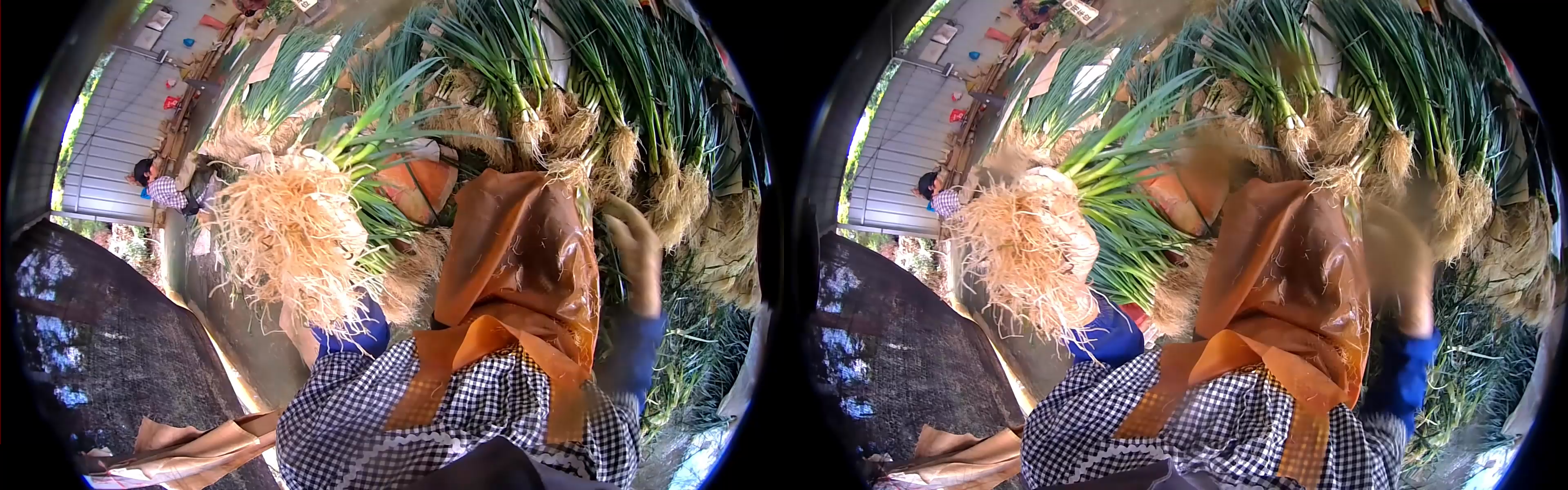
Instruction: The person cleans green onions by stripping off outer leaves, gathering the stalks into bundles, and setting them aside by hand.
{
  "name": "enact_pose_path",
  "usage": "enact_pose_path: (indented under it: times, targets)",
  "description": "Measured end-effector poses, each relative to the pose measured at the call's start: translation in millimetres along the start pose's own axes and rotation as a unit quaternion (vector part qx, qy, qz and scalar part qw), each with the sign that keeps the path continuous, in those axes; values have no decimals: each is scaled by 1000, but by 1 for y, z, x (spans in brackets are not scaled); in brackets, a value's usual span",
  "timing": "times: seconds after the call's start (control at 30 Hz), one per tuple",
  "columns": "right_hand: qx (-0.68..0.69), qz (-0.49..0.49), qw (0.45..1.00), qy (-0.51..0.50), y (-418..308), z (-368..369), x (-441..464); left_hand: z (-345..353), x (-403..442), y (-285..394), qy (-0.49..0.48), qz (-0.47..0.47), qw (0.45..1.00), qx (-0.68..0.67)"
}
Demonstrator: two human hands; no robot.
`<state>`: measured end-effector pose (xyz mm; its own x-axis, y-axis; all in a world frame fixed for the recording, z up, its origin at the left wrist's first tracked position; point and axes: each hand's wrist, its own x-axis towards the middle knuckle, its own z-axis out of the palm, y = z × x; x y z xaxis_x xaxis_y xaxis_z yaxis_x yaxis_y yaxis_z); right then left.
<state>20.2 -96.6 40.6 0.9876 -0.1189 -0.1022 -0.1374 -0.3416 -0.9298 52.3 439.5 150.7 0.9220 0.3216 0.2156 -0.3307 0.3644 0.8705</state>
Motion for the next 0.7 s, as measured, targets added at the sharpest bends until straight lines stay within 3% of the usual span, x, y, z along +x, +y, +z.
enact_pose_path:
  times: [0.03, 0.07, 0.17, 0.2, 0.23, 0.3, 0.37, 0.43, 0.5, 0.53, 0.57, 0.6, 0.63, 0.7]
  targets:
    - [187, -35, 978, -88, -25, 33, 12, 0, 1, -1, 1, -1, 1000, 1]
    - [147, -200, 937, -244, -37, 62, 34, 0, 1, -1, 2, 0, 1000, 0]
    - [188, -368, 833, -369, -92, 153, 61, -1, 0, 0, 4, 1, 1000, 2]
    - [118, -401, 822, -386, -106, 177, 62, -1, -1, 1, 6, 1, 1000, 4]
    - [63, -478, 813, -327, -117, 184, 56, -1, -1, 1, 8, 2, 1000, 5]
    - [92, -592, 753, -274, -118, 203, 59, -5, -1, 3, 12, 2, 1000, 9]
    - [157, -591, 716, -337, -112, 189, 57, -8, 0, 5, 14, 5, 1000, 7]
    - [216, -530, 702, -424, -97, 160, 54, -12, 2, 6, 14, 3, 1000, 10]
    - [226, -484, 705, -467, -79, 93, 63, -17, 7, 7, 15, 5, 1000, 8]
    - [180, -464, 779, -382, -46, 62, 64, -21, 8, 9, 15, 7, 1000, 8]
    - [240, -345, 871, -253, -15, 36, 50, -25, 9, 13, 16, 10, 1000, 7]
    - [183, -276, 928, -173, 0, 12, 47, -30, 10, 15, 18, 12, 1000, 9]
    - [125, -188, 969, -102, 16, -12, 44, -36, 12, 19, 22, 17, 1000, 11]
    - [20, -46, 999, -8, 49, -58, 39, -46, 14, 26, 28, 24, 999, 14]
